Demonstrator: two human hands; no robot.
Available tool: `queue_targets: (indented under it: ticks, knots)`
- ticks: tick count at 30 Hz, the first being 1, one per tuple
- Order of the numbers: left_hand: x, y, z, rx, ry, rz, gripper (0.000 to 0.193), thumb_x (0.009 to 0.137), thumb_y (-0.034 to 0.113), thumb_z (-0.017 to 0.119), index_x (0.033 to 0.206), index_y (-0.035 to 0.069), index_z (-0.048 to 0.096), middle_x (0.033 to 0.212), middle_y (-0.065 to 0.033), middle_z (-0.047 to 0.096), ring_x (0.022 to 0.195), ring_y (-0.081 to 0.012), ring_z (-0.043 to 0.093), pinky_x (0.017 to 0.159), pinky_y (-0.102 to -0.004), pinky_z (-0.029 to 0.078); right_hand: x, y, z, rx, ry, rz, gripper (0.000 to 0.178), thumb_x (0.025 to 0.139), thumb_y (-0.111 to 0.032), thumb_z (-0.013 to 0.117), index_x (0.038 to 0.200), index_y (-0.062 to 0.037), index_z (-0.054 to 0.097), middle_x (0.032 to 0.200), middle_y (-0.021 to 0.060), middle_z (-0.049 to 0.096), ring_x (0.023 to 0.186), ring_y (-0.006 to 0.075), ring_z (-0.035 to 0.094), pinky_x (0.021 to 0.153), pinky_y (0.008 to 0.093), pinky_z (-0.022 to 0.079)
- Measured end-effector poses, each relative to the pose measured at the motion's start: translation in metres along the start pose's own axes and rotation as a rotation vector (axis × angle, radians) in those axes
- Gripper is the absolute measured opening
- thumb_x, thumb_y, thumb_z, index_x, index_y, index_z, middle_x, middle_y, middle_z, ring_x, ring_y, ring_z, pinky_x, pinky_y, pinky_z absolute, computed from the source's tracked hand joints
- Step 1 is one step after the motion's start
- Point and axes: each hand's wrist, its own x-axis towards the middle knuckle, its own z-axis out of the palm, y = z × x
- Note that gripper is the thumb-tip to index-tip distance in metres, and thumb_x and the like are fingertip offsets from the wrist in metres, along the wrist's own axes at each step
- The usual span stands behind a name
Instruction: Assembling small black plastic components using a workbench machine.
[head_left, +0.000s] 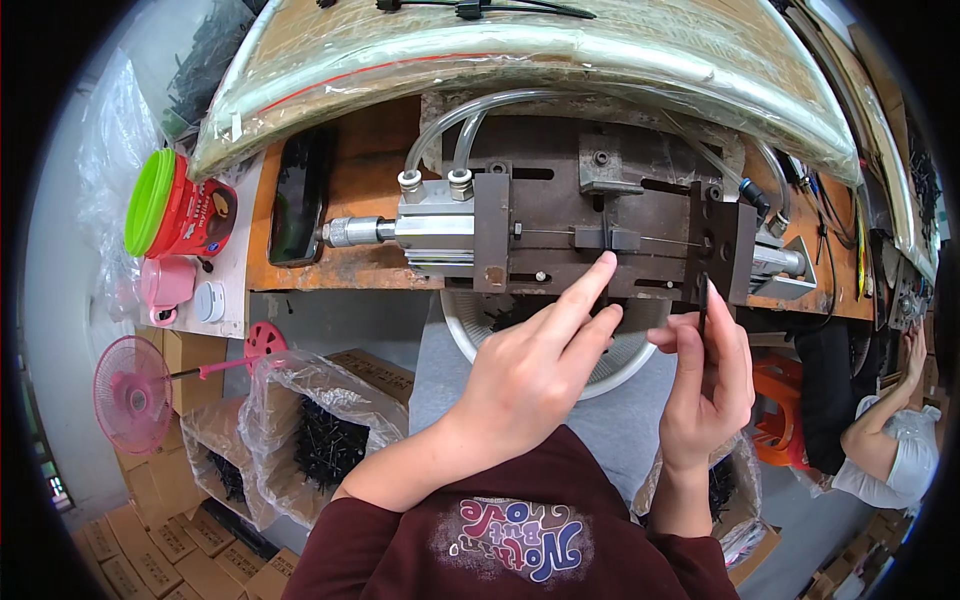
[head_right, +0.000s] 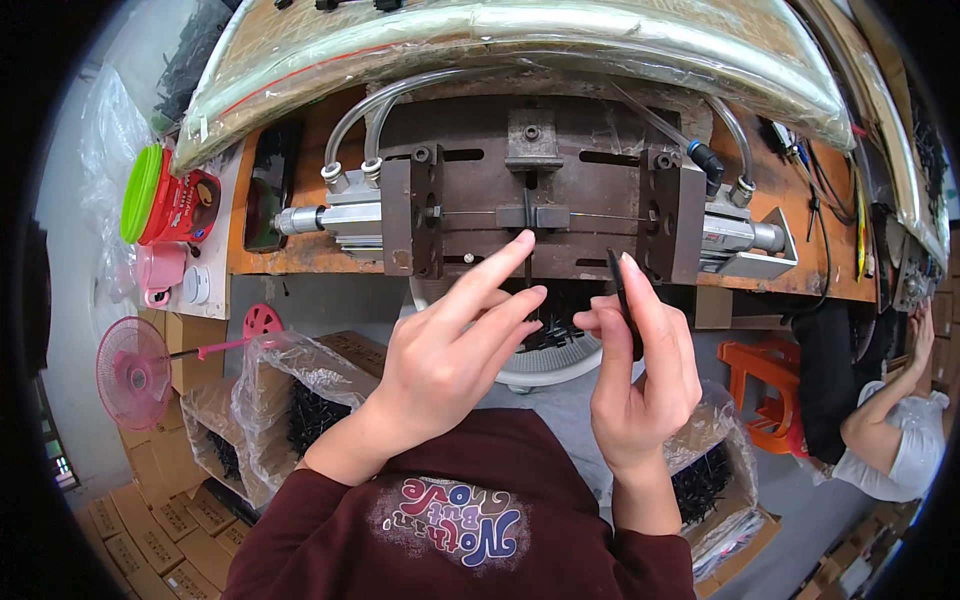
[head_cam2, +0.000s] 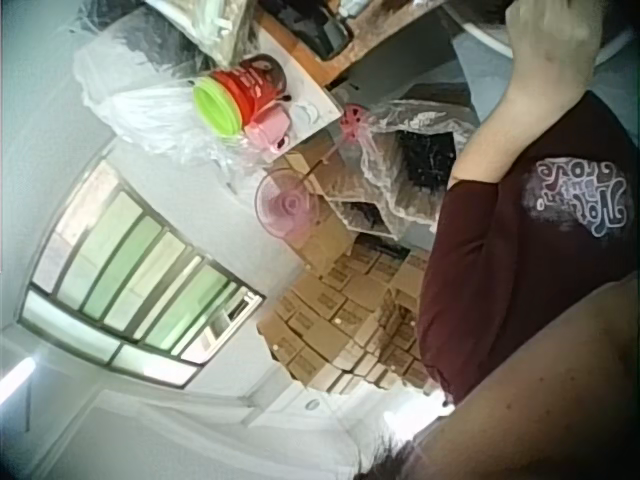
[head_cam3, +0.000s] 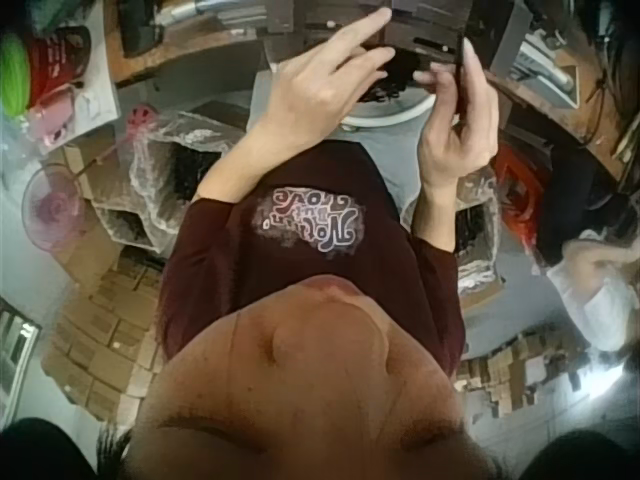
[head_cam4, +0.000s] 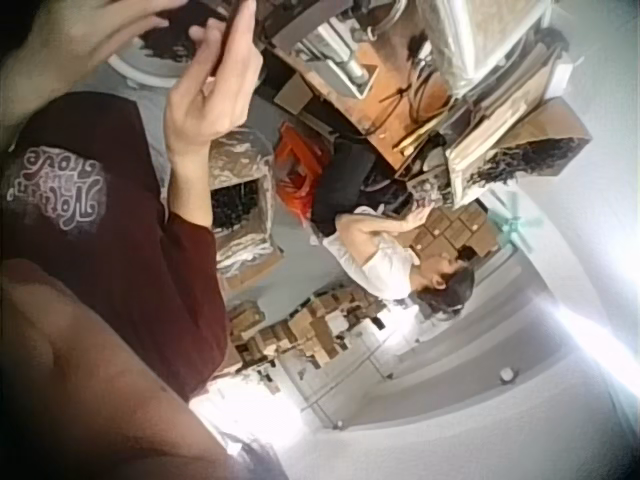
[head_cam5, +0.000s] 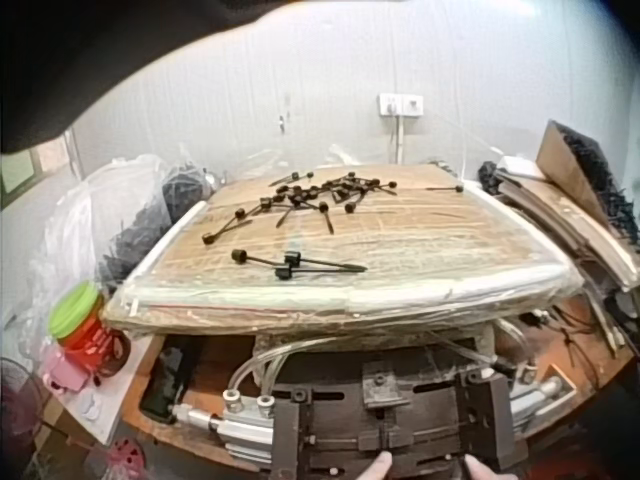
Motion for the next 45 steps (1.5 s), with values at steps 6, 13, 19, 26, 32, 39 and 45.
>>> queue_targets:
  ticks: [6, 13, 19, 26, 32, 39, 45]
  knots:
    - [0.010, -0.004, 0.003, 0.305, -0.074, 0.113, 0.023, 0.074, 0.009, 0.075, 0.095, 0.002, 0.071, 0.126, -0.0127, 0.065, 0.062, -0.0156, 0.063, 0.059, -0.0259, 0.049, -0.004, -0.002, 0.000, 0.225, 0.007, 0.084, 0.015, 0.098, -0.002, 0.052, 0.110, 0.0048, 0.060, 0.104, 0.0162, 0.066, 0.085, 0.0196, 0.066, 0.082, 0.0302, 0.052]
    - [0.014, -0.007, 0.002, 0.307, -0.106, 0.072, 0.027, 0.072, 0.012, 0.078, 0.097, 0.005, 0.072, 0.124, -0.0103, 0.067, 0.064, -0.0158, 0.063, 0.060, -0.0262, 0.049, 0.004, -0.009, -0.015, 0.141, -0.033, 0.123, 0.009, 0.092, -0.002, 0.063, 0.098, 0.0033, 0.065, 0.110, 0.0089, 0.058, 0.085, 0.0100, 0.055, 0.071, 0.0210, 0.042]
    - [0.015, 0.003, -0.017, -0.188, -0.068, 0.187, 0.031, 0.072, 0.013, 0.080, 0.101, 0.005, 0.073, 0.114, -0.0109, 0.070, 0.079, -0.0208, 0.071, 0.063, -0.0286, 0.055, 0.010, -0.008, -0.012, 0.780, -0.043, 0.535, 0.010, 0.093, 0.000, 0.061, 0.102, 0.0049, 0.061, 0.094, 0.0119, 0.066, 0.057, 0.0102, 0.058, 0.051, 0.0221, 0.046]
    - [0.013, 0.007, -0.047, -0.160, 0.041, 0.106, 0.032, 0.070, 0.001, 0.081, 0.101, 0.002, 0.073, 0.103, -0.0109, 0.069, 0.077, -0.0199, 0.069, 0.065, -0.0296, 0.057, 0.077, -0.032, 0.012, 0.488, -0.298, 0.335, 0.016, 0.091, -0.004, 0.066, 0.104, 0.0044, 0.065, 0.083, 0.0046, 0.067, 0.059, 0.0072, 0.059, 0.051, 0.0198, 0.045]
    - [0.003, 0.004, -0.037, -0.212, 0.031, -0.017, 0.031, 0.071, 0.000, 0.081, 0.101, -0.001, 0.072, 0.117, -0.0155, 0.063, 0.078, -0.0200, 0.068, 0.067, -0.0309, 0.058, 0.201, -0.042, 0.080, -0.246, -0.144, -0.628, 0.021, 0.082, -0.005, 0.072, 0.103, -0.0035, 0.070, 0.090, 0.0040, 0.069, 0.067, 0.0109, 0.056, 0.060, 0.0204, 0.044]
    - [0.003, -0.002, -0.015, 0.057, -0.022, 0.044, 0.025, 0.072, 0.008, 0.078, 0.093, 0.001, 0.068, 0.119, -0.0125, 0.067, 0.081, -0.0229, 0.069, 0.069, -0.0303, 0.056, 0.269, -0.098, 0.133, -0.851, -0.785, -0.453, 0.032, 0.071, -0.010, 0.066, 0.097, 0.0069, 0.070, 0.102, 0.0269, 0.068, 0.099, 0.0351, 0.067, 0.085, 0.0404, 0.054]
    - [0.002, -0.007, 0.006, 0.178, 0.009, 0.101, 0.023, 0.072, 0.010, 0.077, 0.092, 0.002, 0.069, 0.121, -0.0128, 0.067, 0.077, -0.0205, 0.068, 0.067, -0.0293, 0.054, 0.273, -0.085, 0.120, -0.748, -0.858, -0.479, 0.028, 0.071, -0.011, 0.068, 0.092, 0.0076, 0.069, 0.095, 0.0267, 0.069, 0.092, 0.0358, 0.068, 0.079, 0.0397, 0.054]
